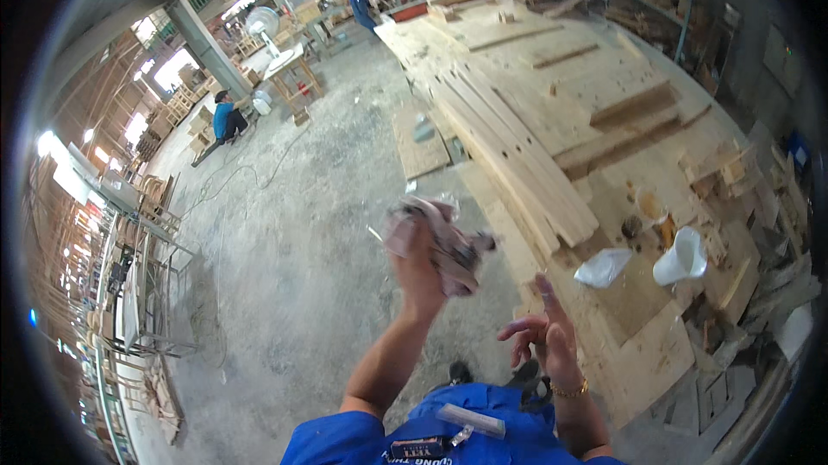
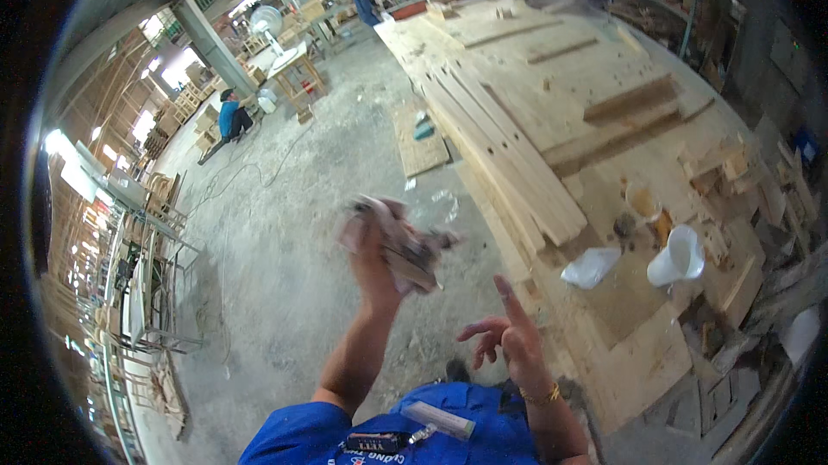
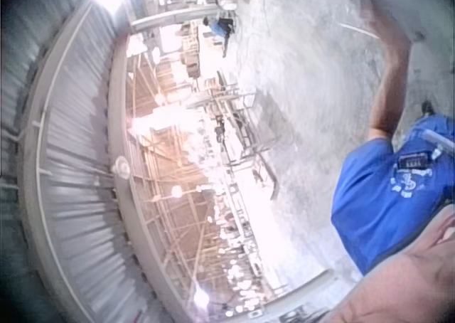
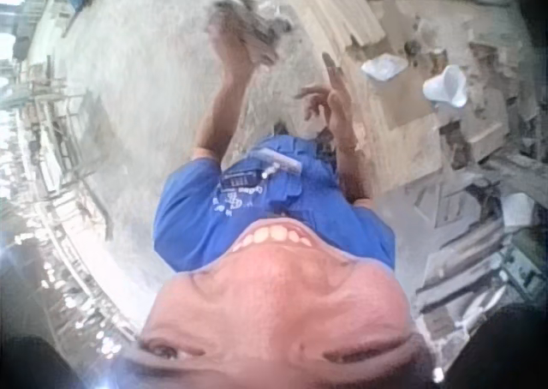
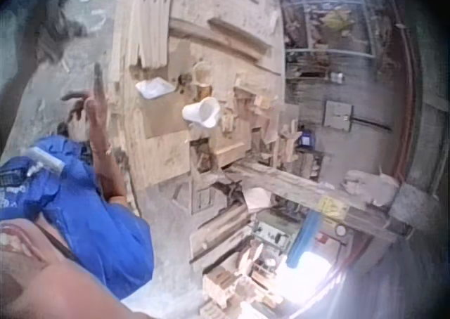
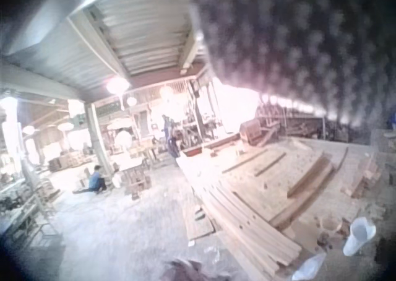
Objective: The person retrieves a plastic bag and a white container, then pours a white liquid into a clear cup. They use a cloth to wipe their hands and the container, then pour the liquid back into the original container.
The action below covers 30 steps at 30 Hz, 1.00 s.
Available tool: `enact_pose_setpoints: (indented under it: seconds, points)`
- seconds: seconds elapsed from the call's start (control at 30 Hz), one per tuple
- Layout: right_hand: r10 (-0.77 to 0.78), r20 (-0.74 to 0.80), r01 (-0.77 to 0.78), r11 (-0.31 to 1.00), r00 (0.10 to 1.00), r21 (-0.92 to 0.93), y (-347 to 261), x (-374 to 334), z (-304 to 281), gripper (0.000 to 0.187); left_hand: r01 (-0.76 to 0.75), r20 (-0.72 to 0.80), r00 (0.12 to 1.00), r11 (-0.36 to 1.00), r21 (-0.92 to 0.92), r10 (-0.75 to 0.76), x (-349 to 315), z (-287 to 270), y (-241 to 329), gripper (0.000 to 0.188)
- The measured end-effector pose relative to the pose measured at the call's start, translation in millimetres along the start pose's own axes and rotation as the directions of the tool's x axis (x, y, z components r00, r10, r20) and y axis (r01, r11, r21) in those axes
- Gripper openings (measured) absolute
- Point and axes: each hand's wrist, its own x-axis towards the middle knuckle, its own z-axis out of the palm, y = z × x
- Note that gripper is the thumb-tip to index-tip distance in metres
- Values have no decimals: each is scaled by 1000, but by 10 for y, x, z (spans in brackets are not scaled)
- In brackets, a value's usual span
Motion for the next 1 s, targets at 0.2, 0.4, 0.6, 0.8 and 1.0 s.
enact_pose_setpoints:
  seconds: [0.2,0.4,0.6,0.8,1.0]
  points:
    - [110,155,-44,925,982,-378,-204,367,115,88,18,451,823,810,586,-345,-443,-6,-268,14]
    - [411,212,-380,909,887,-173,-180,402,58,81,50,444,607,589,806,-660,-532,-222,-65,20]
    - [-68,-76,75,993,995,90,-468,639,-191,73,-135,534,683,633,762,-498,-699,-989,-238,25]
    - [417,280,-381,908,865,-174,127,634,189,68,-480,706,684,615,625,-183,-457,-716,-205,22]
    - [401,417,-312,912,815,-268,120,602,311,83,-232,634,691,724,650,-347,-593,-966,-106,19]
